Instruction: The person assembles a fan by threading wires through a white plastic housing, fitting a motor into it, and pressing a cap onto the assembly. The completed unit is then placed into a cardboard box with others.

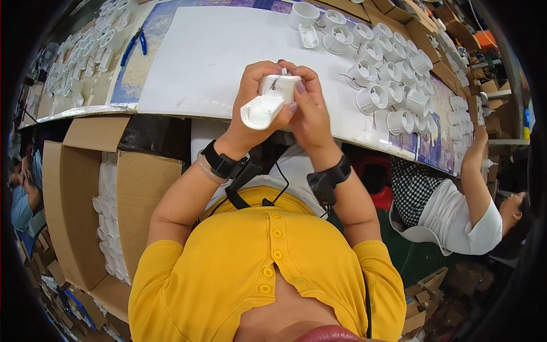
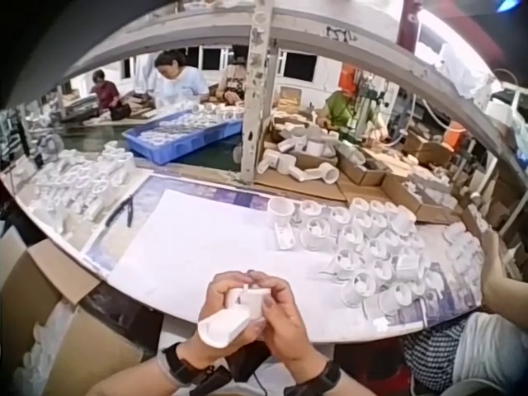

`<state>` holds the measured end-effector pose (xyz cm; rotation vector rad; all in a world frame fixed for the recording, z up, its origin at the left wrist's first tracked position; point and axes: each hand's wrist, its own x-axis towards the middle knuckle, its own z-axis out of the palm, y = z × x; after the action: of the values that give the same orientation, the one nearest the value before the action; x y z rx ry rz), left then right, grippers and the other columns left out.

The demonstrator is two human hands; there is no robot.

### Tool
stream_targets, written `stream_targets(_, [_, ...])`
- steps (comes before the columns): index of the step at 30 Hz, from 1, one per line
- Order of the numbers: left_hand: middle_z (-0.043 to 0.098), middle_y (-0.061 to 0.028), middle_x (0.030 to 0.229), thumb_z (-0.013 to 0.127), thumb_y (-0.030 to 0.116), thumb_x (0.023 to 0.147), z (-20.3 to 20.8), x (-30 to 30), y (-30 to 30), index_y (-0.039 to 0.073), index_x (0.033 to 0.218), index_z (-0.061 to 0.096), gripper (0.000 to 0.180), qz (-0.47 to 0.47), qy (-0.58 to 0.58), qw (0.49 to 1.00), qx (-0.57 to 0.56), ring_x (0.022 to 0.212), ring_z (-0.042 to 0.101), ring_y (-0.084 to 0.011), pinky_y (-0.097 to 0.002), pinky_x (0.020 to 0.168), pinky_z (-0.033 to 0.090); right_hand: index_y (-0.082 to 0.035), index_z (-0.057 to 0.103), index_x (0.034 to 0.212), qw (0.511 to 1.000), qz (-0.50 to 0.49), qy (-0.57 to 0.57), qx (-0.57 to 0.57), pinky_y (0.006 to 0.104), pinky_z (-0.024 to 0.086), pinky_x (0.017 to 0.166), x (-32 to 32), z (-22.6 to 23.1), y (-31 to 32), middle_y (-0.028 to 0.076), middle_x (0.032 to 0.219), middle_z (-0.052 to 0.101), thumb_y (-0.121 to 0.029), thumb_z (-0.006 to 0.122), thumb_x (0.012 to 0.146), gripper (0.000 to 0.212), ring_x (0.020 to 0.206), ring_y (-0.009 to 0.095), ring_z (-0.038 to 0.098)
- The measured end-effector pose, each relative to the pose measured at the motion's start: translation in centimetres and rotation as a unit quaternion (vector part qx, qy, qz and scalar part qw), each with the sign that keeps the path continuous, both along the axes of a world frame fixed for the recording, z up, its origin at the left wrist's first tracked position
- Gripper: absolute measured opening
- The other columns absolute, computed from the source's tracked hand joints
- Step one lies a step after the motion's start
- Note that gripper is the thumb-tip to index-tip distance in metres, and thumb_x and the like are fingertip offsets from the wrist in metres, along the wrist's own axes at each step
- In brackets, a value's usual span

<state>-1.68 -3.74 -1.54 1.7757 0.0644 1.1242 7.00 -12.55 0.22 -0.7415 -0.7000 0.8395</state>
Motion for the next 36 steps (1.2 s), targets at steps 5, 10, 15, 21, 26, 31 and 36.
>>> stream_targets(5, [0.044, -0.0135, 0.122, 0.063, 0.013, 0.077, 0.3, 0.2, -0.2, 0.006, 0.123, 0.035, 0.054, 0.002, -0.004, 1.0, 0.007, 0.113, 0.045, -0.0215, -0.0366, 0.098, 0.038, -0.009, 0.04, 0.123, 0.998, -0.001, 0.052, 0.029, 0.0326, 0.033, 0.104, -0.8, -0.3, 0.4, 0.009, 0.137, 0.038, -0.017, 0.047, 0.096, 0.029, 0.124, 0.018, 0.038])
stream_targets(10, [0.042, -0.0135, 0.131, 0.065, 0.015, 0.077, 1.7, 0.7, -1.0, 0.006, 0.122, 0.039, 0.052, -0.127, -0.107, 0.942, -0.291, 0.119, 0.043, -0.0233, -0.0353, 0.101, 0.036, -0.012, 0.038, 0.126, 0.999, 0.021, 0.029, 0.039, 0.0379, 0.03, 0.108, -0.7, 0.3, 0.7, 0.011, 0.142, 0.035, -0.025, 0.051, 0.095, 0.036, 0.129, 0.023, 0.036])
stream_targets(15, [0.034, -0.0131, 0.143, 0.064, 0.015, 0.076, 3.0, 0.8, -1.0, 0.008, 0.122, 0.039, 0.054, -0.214, -0.152, 0.875, -0.406, 0.127, 0.037, -0.0247, -0.0381, 0.106, 0.033, -0.013, 0.036, 0.129, 0.998, -0.025, -0.041, 0.042, 0.0364, 0.027, 0.109, -2.1, 1.4, 0.5, 0.01, 0.143, 0.032, -0.019, 0.049, 0.096, 0.036, 0.131, 0.021, 0.032])
stream_targets(21, [0.031, -0.0126, 0.144, 0.064, 0.012, 0.073, 3.5, 1.2, -0.8, 0.01, 0.124, 0.041, 0.056, -0.238, -0.173, 0.83, -0.474, 0.128, 0.036, -0.0244, -0.0401, 0.107, 0.033, -0.012, 0.036, 0.13, 0.992, -0.056, -0.083, 0.076, 0.0356, 0.024, 0.11, -1.9, 0.6, 1.2, 0.01, 0.144, 0.03, -0.016, 0.047, 0.097, 0.035, 0.133, 0.021, 0.029])
stream_targets(26, [0.028, -0.0154, 0.146, 0.071, 0.022, 0.073, 2.2, 1.4, 0.2, 0.01, 0.125, 0.04, 0.061, -0.128, -0.089, 0.939, -0.306, 0.133, 0.03, -0.0281, -0.0414, 0.108, 0.031, -0.012, 0.037, 0.13, 0.994, -0.06, -0.055, 0.066, 0.0356, 0.027, 0.109, -1.0, 0.2, 1.6, 0.01, 0.142, 0.032, -0.023, 0.042, 0.099, 0.033, 0.132, 0.021, 0.031])
stream_targets(31, [0.029, -0.0171, 0.145, 0.078, 0.029, 0.072, 4.0, 0.7, -0.1, 0.008, 0.13, 0.037, 0.074, 0.011, 0.029, 0.999, 0.02, 0.134, 0.029, -0.028, -0.0409, 0.11, 0.027, -0.011, 0.04, 0.129, 0.992, -0.018, 0.127, 0.012, 0.0358, 0.032, 0.106, 0.4, 1.8, 1.3, 0.01, 0.137, 0.04, -0.031, 0.039, 0.1, 0.035, 0.127, 0.02, 0.038])
stream_targets(36, [0.036, -0.0172, 0.141, 0.083, 0.018, 0.068, 3.0, 0.1, 0.7, 0.007, 0.137, 0.029, 0.089, 0.045, 0.07, 0.993, 0.082, 0.129, 0.038, -0.0275, -0.0386, 0.105, 0.035, -0.007, 0.045, 0.127, 0.98, 0.075, 0.183, -0.001, 0.0362, 0.034, 0.103, 0.9, 0.4, 1.1, 0.01, 0.13, 0.048, -0.033, 0.04, 0.099, 0.038, 0.12, 0.02, 0.046])
